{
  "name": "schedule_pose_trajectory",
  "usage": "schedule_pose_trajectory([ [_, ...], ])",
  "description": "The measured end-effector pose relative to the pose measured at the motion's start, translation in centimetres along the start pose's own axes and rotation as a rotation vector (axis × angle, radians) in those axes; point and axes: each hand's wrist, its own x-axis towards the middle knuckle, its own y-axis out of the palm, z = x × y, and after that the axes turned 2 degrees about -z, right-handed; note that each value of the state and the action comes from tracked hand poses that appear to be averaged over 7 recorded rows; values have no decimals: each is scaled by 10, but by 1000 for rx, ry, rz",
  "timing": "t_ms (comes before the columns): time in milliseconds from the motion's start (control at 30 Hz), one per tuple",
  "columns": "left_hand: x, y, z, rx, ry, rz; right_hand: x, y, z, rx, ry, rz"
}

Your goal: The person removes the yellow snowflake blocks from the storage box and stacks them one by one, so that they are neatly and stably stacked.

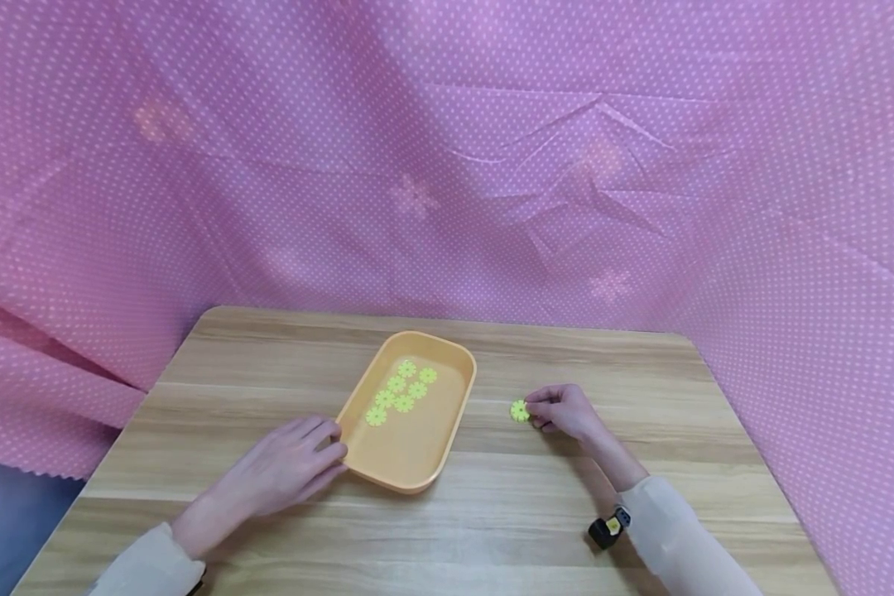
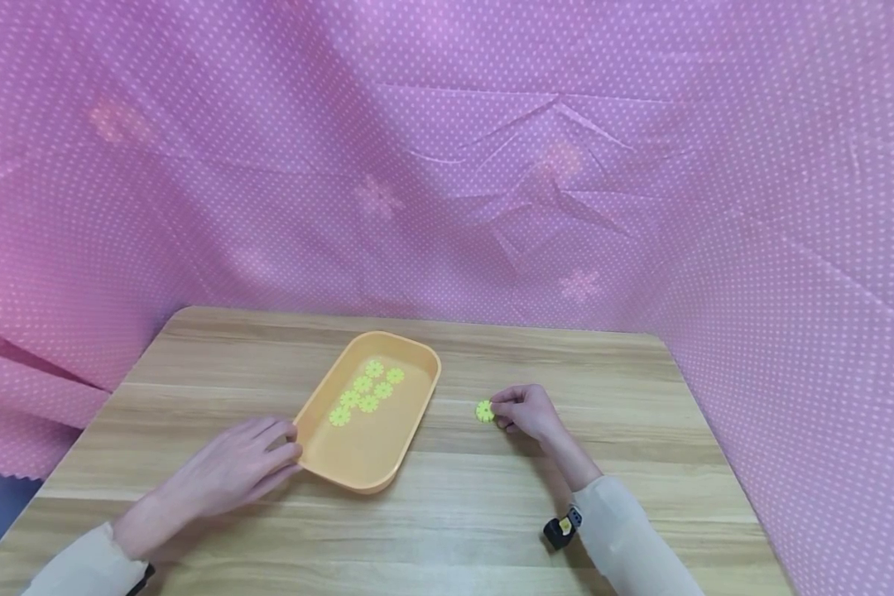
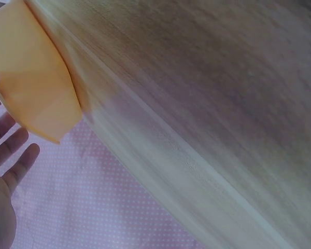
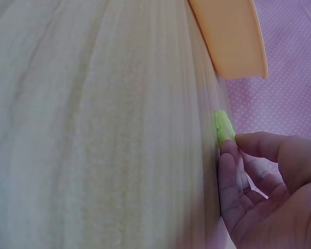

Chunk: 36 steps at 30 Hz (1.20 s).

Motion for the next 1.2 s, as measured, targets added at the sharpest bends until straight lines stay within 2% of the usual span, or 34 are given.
schedule_pose_trajectory([
  [400, 1, 1, 0, 0, -8, 12, 2, 0, 1, -41, -6, 0],
  [933, 3, 0, -1, -3, -12, 7, 7, -2, -1, -41, -2, -4],
  [1200, 3, 1, 0, -5, -8, -2, 5, -7, 8, -19, -5, 5],
])
